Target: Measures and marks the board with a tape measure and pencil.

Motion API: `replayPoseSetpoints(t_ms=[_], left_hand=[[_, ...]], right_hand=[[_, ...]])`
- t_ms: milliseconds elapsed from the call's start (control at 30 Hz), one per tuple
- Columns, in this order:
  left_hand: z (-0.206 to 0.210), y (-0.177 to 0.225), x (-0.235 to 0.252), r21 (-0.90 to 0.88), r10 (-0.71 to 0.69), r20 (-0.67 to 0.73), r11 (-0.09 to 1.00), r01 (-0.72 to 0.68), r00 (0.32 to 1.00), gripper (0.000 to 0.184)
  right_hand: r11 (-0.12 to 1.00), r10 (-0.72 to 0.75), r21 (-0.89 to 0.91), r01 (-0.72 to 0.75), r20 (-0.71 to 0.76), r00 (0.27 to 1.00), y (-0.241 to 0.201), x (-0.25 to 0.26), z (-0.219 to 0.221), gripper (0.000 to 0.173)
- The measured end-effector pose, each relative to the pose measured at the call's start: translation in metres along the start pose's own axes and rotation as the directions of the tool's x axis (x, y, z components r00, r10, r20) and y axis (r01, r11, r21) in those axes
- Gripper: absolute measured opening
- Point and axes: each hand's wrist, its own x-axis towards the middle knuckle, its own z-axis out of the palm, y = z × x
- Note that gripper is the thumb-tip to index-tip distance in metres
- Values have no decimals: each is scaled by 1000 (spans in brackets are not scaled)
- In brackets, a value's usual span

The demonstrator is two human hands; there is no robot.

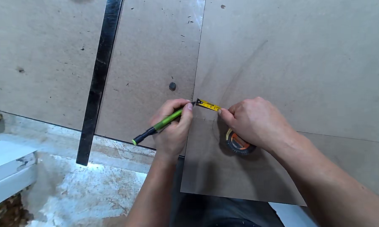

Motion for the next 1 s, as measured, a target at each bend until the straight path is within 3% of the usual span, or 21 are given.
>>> replayPoseSetpoints(t_ms=[100, 300, 633, 1000], left_hand=[[6, 0, 0, 90, 47, 1, 995, -46, 999, 8], [16, 4, 9, 256, -38, 24, 966, 30, 999, 9], [17, 12, 16, 258, -135, 31, 958, 123, 990, 7], [15, 11, 10, 233, -138, 16, 964, 131, 990, 8]], right_hand=[[1000, -4, -2, 4, 8, 1000, 1, 1, 0, 62], [1000, -7, 9, 7, 6, 1000, 0, 1, -2, 61], [1000, -22, 8, 22, 5, 1000, 1, 2, -1, 61], [997, -80, -19, 80, -35, 996, 3, 1, 3, 61]])
